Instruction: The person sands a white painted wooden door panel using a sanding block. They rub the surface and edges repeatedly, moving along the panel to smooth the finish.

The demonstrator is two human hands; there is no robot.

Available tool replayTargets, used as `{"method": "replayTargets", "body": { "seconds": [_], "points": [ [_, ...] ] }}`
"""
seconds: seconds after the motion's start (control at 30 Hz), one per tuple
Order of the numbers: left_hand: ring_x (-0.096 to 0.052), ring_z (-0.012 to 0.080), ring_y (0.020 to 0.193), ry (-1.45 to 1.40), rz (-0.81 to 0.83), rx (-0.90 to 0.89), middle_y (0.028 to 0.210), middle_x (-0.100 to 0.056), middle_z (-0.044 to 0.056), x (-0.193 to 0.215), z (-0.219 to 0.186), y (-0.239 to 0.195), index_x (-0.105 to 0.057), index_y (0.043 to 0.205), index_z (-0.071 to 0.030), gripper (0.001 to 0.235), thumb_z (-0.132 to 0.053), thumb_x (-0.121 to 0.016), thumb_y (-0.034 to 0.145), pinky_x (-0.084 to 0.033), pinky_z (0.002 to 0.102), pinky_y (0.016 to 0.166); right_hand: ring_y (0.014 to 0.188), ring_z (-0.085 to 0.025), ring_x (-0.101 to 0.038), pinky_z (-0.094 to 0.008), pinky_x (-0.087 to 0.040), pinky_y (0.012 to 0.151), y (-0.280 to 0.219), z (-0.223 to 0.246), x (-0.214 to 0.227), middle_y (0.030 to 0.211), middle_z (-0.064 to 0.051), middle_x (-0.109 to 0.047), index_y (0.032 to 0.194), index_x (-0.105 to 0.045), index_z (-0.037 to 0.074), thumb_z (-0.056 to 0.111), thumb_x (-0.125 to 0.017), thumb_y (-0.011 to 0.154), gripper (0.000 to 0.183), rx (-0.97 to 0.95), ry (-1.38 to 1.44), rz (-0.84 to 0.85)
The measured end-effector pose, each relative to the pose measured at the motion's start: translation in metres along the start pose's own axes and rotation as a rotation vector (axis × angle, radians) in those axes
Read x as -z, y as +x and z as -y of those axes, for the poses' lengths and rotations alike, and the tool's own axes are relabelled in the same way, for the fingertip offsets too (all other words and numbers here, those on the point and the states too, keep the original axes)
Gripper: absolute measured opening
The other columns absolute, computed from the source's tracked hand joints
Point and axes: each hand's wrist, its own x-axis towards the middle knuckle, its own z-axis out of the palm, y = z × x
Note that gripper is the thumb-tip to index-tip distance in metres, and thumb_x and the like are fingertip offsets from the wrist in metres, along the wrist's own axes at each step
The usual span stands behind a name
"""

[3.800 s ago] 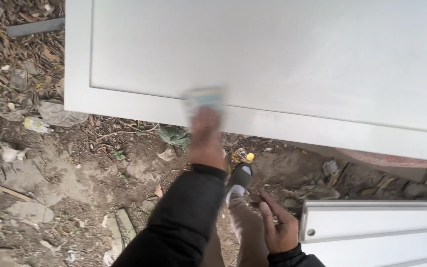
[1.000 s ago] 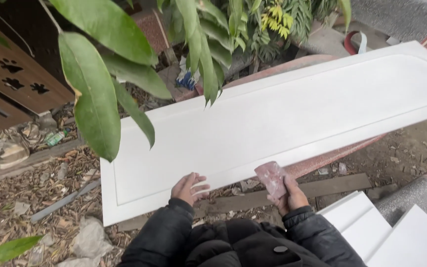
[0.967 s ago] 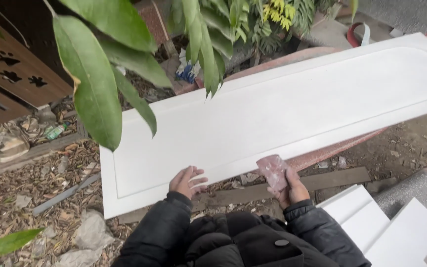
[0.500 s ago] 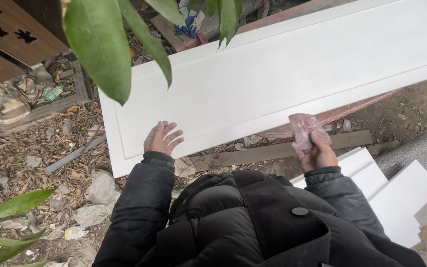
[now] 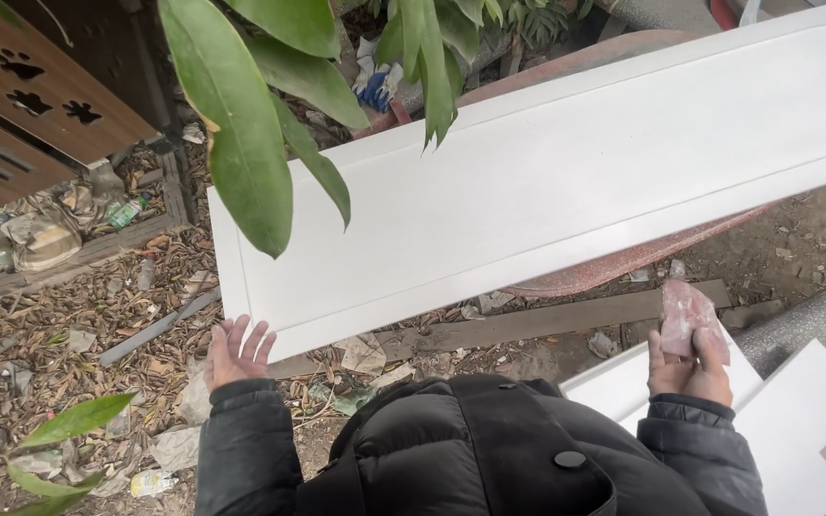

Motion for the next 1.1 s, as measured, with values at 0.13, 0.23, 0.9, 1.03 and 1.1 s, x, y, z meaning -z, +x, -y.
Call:
{"method": "replayTargets", "body": {
  "seconds": [0.13, 0.23, 0.9, 1.03, 1.1],
  "points": [
    [-0.085, 0.0417, 0.114, 0.114, -0.174, 0.03, 0.137, -0.085, 0.018, 0.012, 0.005, -0.004, -0.074, 0.138, -0.01, 0.045, -0.048, -0.076, 0.114, -0.074, 0.058, 0.096, 0.126, -0.018, -0.09, -0.044, -0.078, 0.106, -0.002, -0.01, -0.008, 0.141, 0.0, -0.09, 0.142, -0.079, 0.02, 0.027, -0.084, 0.11, 0.033, 0.046, -0.152, -0.144],
    [-0.087, 0.043, 0.102, 0.303, -0.08, 0.086, 0.13, -0.085, 0.026, 0.013, 0.028, 0.002, -0.071, 0.141, -0.002, 0.036, -0.032, -0.069, 0.121, -0.075, 0.053, 0.083, 0.112, -0.024, -0.088, -0.039, -0.082, 0.091, -0.018, -0.032, -0.027, 0.139, -0.005, -0.088, 0.14, -0.081, 0.011, 0.022, -0.086, 0.108, 0.035, 0.046, -0.368, -0.169],
    [-0.047, 0.0322, 0.166, 2.002, 0.933, -0.678, 0.178, -0.045, 0.01, 0.004, 0.303, 0.126, -0.047, 0.177, -0.019, 0.115, -0.053, -0.105, 0.085, -0.039, 0.054, 0.14, 0.166, -0.035, -0.057, -0.066, -0.033, 0.144, 0.094, -0.409, -0.022, 0.172, -0.007, -0.071, 0.159, -0.078, 0.021, 0.019, -0.072, 0.118, 0.042, 1.0, -2.086, 0.293],
    [-0.051, 0.034, 0.165, 1.869, 0.871, -0.815, 0.18, -0.05, 0.009, 0.021, 0.312, 0.124, -0.058, 0.173, -0.019, 0.111, -0.048, -0.107, 0.078, -0.037, 0.056, 0.138, 0.158, -0.044, -0.061, -0.069, -0.048, 0.132, 0.058, -0.45, -0.036, 0.169, -0.022, -0.068, 0.162, -0.069, 0.005, -0.005, -0.064, 0.107, 0.056, 1.21, -1.573, 0.915],
    [-0.054, 0.0331, 0.163, 1.825, 0.848, -0.862, 0.177, -0.056, 0.008, 0.02, 0.309, 0.124, -0.064, 0.169, -0.019, 0.109, -0.048, -0.109, 0.074, -0.038, 0.054, 0.138, 0.154, -0.045, -0.065, -0.072, -0.052, 0.129, 0.089, -0.415, -0.031, 0.166, -0.024, -0.071, 0.16, -0.07, 0.004, -0.005, -0.064, 0.11, 0.051, 1.203, -1.517, 0.955]
  ]
}}
